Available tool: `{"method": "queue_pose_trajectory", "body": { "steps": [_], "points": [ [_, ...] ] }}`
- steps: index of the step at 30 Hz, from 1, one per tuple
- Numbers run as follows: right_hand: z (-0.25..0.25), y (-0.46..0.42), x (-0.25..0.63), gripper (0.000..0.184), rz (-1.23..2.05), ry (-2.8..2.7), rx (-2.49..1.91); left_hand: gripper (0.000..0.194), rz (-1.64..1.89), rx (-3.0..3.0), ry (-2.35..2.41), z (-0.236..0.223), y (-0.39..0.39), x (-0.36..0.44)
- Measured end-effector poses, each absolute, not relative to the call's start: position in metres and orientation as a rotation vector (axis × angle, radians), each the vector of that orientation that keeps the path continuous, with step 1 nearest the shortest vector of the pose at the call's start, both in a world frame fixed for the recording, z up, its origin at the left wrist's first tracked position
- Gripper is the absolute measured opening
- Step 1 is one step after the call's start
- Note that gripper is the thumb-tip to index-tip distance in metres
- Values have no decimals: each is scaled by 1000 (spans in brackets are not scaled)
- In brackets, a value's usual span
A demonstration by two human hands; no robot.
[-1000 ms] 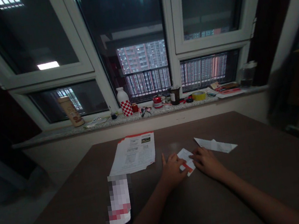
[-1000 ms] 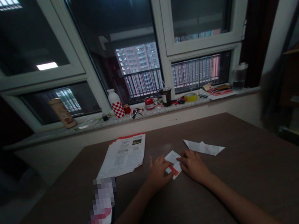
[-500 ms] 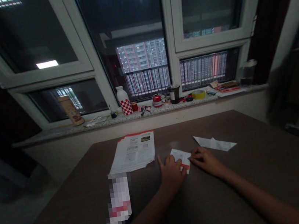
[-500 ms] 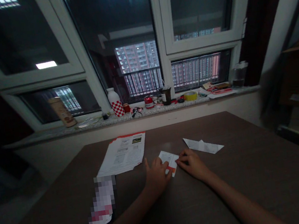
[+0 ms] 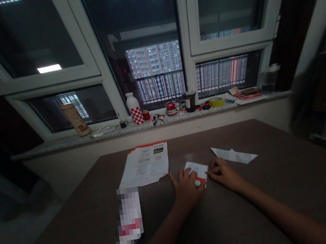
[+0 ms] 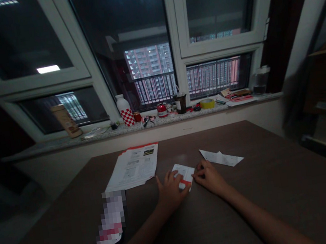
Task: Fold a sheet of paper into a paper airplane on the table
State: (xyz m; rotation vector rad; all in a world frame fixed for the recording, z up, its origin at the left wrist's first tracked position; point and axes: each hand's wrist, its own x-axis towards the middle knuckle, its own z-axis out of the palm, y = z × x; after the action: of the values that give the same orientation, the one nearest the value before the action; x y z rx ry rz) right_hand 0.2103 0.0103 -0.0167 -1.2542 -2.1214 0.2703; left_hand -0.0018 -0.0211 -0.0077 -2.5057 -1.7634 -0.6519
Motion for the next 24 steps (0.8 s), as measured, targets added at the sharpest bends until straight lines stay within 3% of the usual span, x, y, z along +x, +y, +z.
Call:
{"method": "queue_pose_trajectory", "body": {
  "steps": [24],
  "points": [
    [-11,8,205,31,-15,-2101,-1503,40,-654,-2507,-1796,-9,-21,-1]
  ]
}}
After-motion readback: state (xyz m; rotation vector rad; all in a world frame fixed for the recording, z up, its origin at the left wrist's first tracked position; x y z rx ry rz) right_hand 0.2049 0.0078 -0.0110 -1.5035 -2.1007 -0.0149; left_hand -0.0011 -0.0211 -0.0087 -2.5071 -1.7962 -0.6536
